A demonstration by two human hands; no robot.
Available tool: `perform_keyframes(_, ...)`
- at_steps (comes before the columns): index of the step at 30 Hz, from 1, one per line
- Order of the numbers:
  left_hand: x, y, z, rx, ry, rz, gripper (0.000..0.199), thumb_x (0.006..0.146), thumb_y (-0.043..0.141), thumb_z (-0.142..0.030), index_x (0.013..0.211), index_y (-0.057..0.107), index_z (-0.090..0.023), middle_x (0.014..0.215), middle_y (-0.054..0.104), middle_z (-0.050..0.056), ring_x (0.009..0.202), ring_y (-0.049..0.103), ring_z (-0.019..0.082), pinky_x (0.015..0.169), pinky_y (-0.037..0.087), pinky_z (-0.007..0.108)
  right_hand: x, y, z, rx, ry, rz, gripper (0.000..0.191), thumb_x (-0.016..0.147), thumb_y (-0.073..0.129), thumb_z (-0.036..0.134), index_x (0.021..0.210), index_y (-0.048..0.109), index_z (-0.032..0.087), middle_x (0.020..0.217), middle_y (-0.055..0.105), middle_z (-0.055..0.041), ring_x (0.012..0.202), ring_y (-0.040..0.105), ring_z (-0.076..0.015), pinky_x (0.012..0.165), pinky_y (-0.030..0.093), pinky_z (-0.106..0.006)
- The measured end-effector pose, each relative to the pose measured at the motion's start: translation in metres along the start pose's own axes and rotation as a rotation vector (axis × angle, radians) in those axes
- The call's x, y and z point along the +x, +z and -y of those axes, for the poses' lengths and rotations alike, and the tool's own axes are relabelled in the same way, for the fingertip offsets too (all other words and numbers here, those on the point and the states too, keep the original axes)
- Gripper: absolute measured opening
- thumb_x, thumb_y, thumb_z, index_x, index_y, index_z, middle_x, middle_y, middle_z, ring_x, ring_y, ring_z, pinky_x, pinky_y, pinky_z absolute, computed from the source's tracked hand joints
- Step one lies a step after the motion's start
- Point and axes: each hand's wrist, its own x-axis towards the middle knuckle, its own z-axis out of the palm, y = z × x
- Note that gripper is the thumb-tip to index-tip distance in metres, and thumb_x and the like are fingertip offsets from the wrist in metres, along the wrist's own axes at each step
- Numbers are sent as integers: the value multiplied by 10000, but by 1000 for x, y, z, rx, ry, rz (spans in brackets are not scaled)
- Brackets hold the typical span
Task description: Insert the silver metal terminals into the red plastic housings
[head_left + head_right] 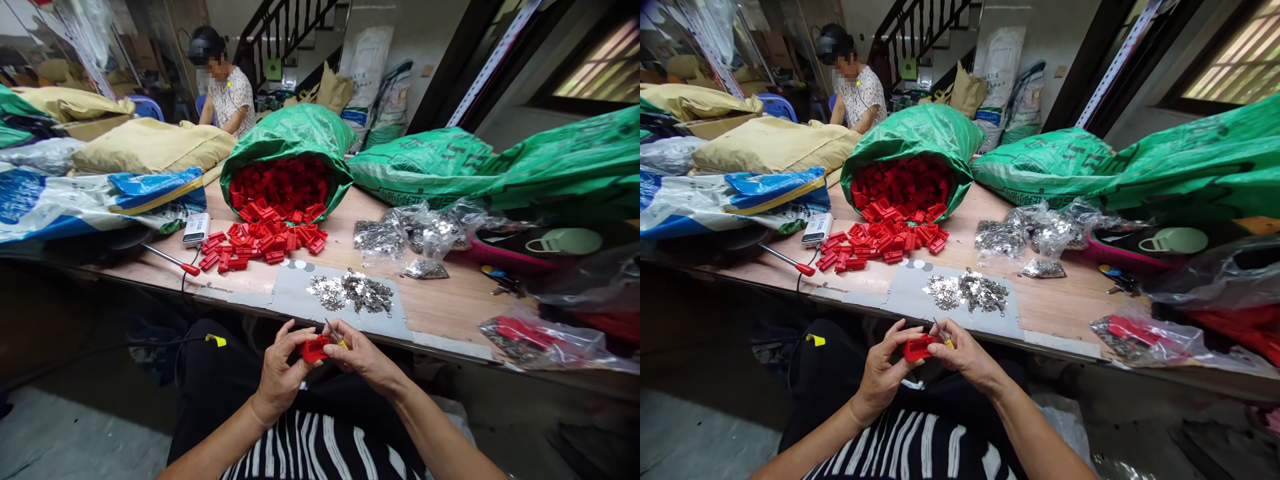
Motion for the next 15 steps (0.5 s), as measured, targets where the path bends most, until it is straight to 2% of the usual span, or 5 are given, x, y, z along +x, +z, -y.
perform_keyframes(5, 1, -3, 1, -127, 27, 69, 308, 780, 701, -248, 1081, 640, -265, 1042, 737, 26, 1065, 648, 226, 1122, 271, 515, -2, 4, -7, 170, -6, 32, 406, 718, 754, 386, 899, 437, 209, 688, 369, 82, 505, 232, -37, 446, 169, -183)
perform_keyframes(9, 1, -3, 2, -274, -137, 60, 278, 753, 725, -276, 1025, 679, -238, 1071, 728, 52, 1119, 614, 248, 1103, 317, 467, -3, 5, -11, 182, -11, 36, 403, 711, 749, 404, 895, 446, 212, 687, 392, 80, 483, 250, -30, 434, 174, -175)
perform_keyframes(12, 0, -1, 4, -435, -329, -7, 290, 740, 735, -273, 1018, 668, -220, 1079, 718, 55, 1049, 638, 226, 982, 452, 372, -1, -6, -5, -52, -55, -41, 381, 748, 696, 459, 965, 500, 215, 706, 476, 56, 500, 335, -51, 451, 237, -182)
perform_keyframes(13, 1, 0, 5, -488, -375, -30, 293, 742, 734, -268, 1020, 658, -215, 1060, 718, 50, 1005, 650, 209, 935, 479, 337, 0, -12, 0, -180, -90, -111, 370, 766, 673, 466, 992, 522, 213, 741, 521, 36, 531, 392, -66, 474, 283, -191)
perform_keyframes(15, 1, 1, 6, -566, -435, -60, 296, 745, 731, -259, 1021, 642, -204, 1014, 715, 39, 931, 657, 178, 876, 498, 291, 3, -26, 11, -480, -202, -333, 296, 808, 630, 445, 968, 568, 204, 773, 577, 7, 646, 512, -112, 580, 383, -226)
